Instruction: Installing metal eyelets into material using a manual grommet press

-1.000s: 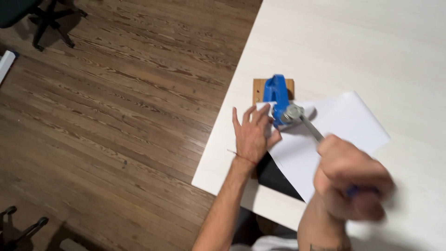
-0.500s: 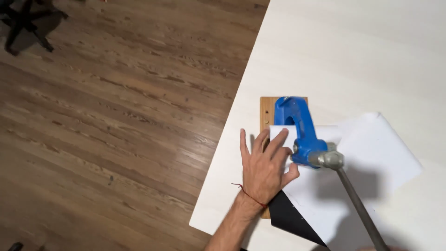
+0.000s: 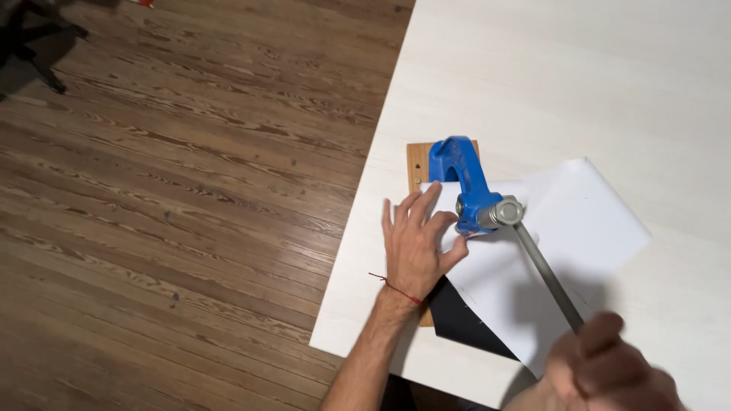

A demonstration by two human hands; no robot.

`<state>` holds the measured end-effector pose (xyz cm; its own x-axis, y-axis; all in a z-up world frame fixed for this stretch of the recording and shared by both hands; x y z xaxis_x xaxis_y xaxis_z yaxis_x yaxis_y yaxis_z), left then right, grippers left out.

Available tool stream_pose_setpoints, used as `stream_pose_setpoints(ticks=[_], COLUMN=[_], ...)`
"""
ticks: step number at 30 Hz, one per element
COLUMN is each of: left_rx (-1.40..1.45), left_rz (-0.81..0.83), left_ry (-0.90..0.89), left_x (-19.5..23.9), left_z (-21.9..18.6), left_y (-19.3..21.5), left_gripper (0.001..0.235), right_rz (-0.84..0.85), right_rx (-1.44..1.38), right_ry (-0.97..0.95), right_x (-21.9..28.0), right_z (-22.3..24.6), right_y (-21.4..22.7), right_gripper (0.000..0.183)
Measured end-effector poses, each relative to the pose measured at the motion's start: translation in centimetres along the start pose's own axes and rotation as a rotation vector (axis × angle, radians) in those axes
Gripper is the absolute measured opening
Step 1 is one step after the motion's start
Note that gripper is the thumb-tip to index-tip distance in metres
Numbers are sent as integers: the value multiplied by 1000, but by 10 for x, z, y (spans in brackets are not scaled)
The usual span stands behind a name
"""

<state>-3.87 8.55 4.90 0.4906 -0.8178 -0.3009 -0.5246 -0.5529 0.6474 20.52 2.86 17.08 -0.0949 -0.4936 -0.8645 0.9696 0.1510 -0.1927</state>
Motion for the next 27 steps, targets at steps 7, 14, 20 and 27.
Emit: stream_pose_setpoints(ticks=[7, 14, 20, 27], left_rx=[640, 936, 1084, 1290], left_rz=[248, 270, 392, 448], left_ry=[470, 616, 687, 747], left_x=[13, 33, 62, 117], left_z=[48, 64, 95, 74], left_y=[-12, -38, -95, -98], left_gripper=[80, 70, 78, 93], right_rz=[91, 270, 200, 254], right_rx=[-273, -322, -73, -53], right_ry=[-114, -626, -831, -1151], right_x=[-107, -136, -29, 83], right_z=[-65, -250, -238, -191], right_y=[-52, -94, -11, 90], right_gripper=[42, 71, 66, 70])
Point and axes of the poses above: each hand's wrist, its own x-axis away from the middle knuckle, its own y-axis out of the back of the hand, z = x × y, the point moved 9 cm from there along -x, towards the middle knuckle, and after that the axes turned 15 degrees about y, right-handed, at the moved point
